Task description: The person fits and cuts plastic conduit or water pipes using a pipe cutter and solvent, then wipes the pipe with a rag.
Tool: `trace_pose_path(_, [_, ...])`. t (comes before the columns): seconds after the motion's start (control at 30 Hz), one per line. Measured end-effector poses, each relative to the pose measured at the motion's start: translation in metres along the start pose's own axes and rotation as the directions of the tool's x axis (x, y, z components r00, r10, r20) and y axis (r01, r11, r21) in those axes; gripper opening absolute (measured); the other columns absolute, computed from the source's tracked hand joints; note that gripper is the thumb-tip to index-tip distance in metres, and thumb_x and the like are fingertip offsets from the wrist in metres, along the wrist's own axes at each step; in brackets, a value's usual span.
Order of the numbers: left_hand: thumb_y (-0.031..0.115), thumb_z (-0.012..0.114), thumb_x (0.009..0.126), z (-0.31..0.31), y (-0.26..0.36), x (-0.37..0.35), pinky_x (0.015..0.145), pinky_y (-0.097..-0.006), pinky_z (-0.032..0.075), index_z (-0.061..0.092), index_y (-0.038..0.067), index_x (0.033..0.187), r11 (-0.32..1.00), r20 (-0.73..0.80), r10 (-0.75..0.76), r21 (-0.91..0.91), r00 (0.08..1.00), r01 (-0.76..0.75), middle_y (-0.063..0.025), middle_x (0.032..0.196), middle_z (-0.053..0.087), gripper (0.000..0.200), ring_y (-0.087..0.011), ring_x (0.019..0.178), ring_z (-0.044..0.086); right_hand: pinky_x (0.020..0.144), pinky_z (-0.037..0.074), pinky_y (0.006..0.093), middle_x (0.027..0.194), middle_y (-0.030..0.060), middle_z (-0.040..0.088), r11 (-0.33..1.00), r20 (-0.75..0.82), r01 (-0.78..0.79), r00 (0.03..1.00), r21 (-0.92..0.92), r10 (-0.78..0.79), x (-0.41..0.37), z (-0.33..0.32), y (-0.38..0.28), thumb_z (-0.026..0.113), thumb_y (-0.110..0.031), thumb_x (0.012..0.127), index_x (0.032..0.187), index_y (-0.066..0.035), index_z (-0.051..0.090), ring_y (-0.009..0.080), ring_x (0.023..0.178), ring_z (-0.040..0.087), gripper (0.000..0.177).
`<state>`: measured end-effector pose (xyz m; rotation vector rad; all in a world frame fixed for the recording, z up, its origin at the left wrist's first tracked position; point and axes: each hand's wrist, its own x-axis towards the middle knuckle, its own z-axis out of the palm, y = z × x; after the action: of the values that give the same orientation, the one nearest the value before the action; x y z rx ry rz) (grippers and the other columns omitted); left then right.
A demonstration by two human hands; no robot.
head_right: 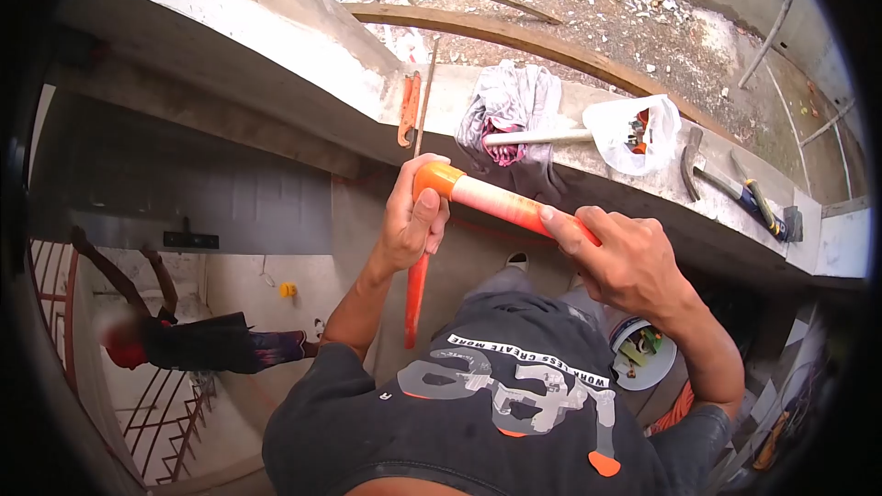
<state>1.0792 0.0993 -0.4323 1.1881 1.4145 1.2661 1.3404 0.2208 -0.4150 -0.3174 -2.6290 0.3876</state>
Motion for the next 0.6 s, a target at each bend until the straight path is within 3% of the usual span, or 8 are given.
trace_pose_path(0.07, [0.043, 0.043, 0.096, 0.002, 0.000, -0.003, 0.038, -0.0178, 0.035, 0.034, 0.006, 0.129, 1.000, 0.008, -0.018, -0.002, 1.000, 0.018, -0.0008, 0.064, 0.044, 0.051, -0.0030, 0.042, 0.037, 0.044, 0.042, 0.0321, 0.074, 0.0048, 0.050, 0.999, 0.010, 0.025, 1.000, -0.021, -0.025, -0.002, -0.003, 0.000, 0.067, -0.007, 0.075, 0.129, -0.011, 0.049, 0.0195, 0.056, 0.053, 0.057])
trace_pose_path(0.13, [0.042, 0.044, 0.096, 0.005, -0.004, -0.005, 0.038, -0.0180, 0.034, 0.034, 0.005, 0.128, 0.984, -0.021, 0.093, 0.154, 0.995, -0.089, -0.0001, 0.062, 0.043, 0.050, -0.0031, 0.041, 0.036, 0.050, 0.045, 0.0343, 0.073, 0.0089, 0.053, 0.977, 0.124, -0.085, 0.990, 0.193, 0.062, -0.003, -0.005, -0.001, 0.066, -0.007, 0.076, 0.126, -0.008, 0.052, 0.0245, 0.058, 0.055, 0.052])
trace_pose_path(0.17, [0.042, 0.044, 0.096, 0.006, -0.005, -0.007, 0.038, -0.0180, 0.034, 0.034, 0.005, 0.128, 0.985, -0.018, 0.088, 0.152, 0.996, -0.085, -0.0001, 0.062, 0.043, 0.050, -0.0031, 0.041, 0.036, 0.050, 0.045, 0.0343, 0.073, 0.0089, 0.053, 0.976, 0.125, -0.091, 0.990, 0.196, 0.067, -0.003, -0.004, -0.001, 0.066, -0.007, 0.076, 0.126, -0.008, 0.052, 0.0245, 0.058, 0.055, 0.052])
trace_pose_path(0.23, [0.040, 0.045, 0.096, 0.008, -0.007, -0.011, 0.038, -0.0183, 0.034, 0.034, 0.005, 0.127, 0.989, -0.025, 0.087, 0.126, 0.996, -0.083, -0.0002, 0.063, 0.044, 0.048, -0.0033, 0.041, 0.037, 0.056, 0.046, 0.0363, 0.073, 0.0138, 0.056, 0.758, 0.191, -0.256, 0.966, 0.600, 0.175, -0.001, -0.003, 0.000, 0.064, -0.006, 0.077, 0.122, -0.005, 0.055, 0.0296, 0.061, 0.057, 0.045])
trace_pose_path(0.37, [0.041, 0.044, 0.096, 0.011, -0.006, -0.013, 0.038, -0.0189, 0.035, 0.035, 0.005, 0.126, 0.999, -0.019, -0.037, -0.008, 0.999, 0.037, -0.0029, 0.065, 0.047, 0.048, -0.0043, 0.041, 0.038, 0.060, 0.047, 0.0382, 0.073, 0.0170, 0.057, 0.741, 0.122, -0.228, 0.973, 0.632, 0.196, 0.002, 0.002, 0.002, 0.063, -0.006, 0.079, 0.118, -0.002, 0.057, 0.0324, 0.065, 0.058, 0.040])
trace_pose_path(0.47, [0.046, 0.040, 0.096, 0.005, -0.011, -0.008, 0.038, -0.0191, 0.037, 0.034, 0.005, 0.127, 0.985, -0.005, -0.036, -0.170, 0.999, 0.035, -0.0064, 0.067, 0.050, 0.051, -0.0054, 0.040, 0.040, 0.053, 0.044, 0.0323, 0.082, 0.0086, 0.058, 0.995, 0.019, -0.068, 0.998, 0.076, 0.067, 0.000, 0.007, 0.004, 0.068, -0.012, 0.076, 0.120, -0.006, 0.057, 0.0226, 0.065, 0.059, 0.045])
trace_pose_path(0.5, [0.048, 0.038, 0.096, 0.003, -0.010, -0.008, 0.038, -0.0192, 0.038, 0.035, 0.005, 0.125, 0.975, 0.016, -0.039, -0.217, 0.999, 0.041, -0.0077, 0.067, 0.051, 0.052, -0.0058, 0.040, 0.040, 0.050, 0.041, 0.0283, 0.082, 0.0038, 0.055, 0.983, -0.086, 0.037, 0.995, -0.180, -0.054, 0.000, 0.014, 0.005, 0.068, -0.018, 0.076, 0.120, -0.008, 0.057, 0.0162, 0.060, 0.054, 0.047])
trace_pose_path(0.6, [0.052, 0.035, 0.096, 0.002, -0.010, -0.007, 0.037, -0.0195, 0.038, 0.042, 0.004, 0.117, 0.961, 0.014, -0.036, -0.273, 0.999, 0.038, -0.0085, 0.066, 0.052, 0.054, -0.0060, 0.039, 0.040, 0.048, 0.039, 0.0264, 0.077, 0.0028, 0.052, 0.926, -0.146, 0.085, 0.978, -0.369, -0.148, 0.000, 0.020, 0.006, 0.066, -0.022, 0.078, 0.120, -0.008, 0.058, 0.0133, 0.057, 0.047, 0.045])
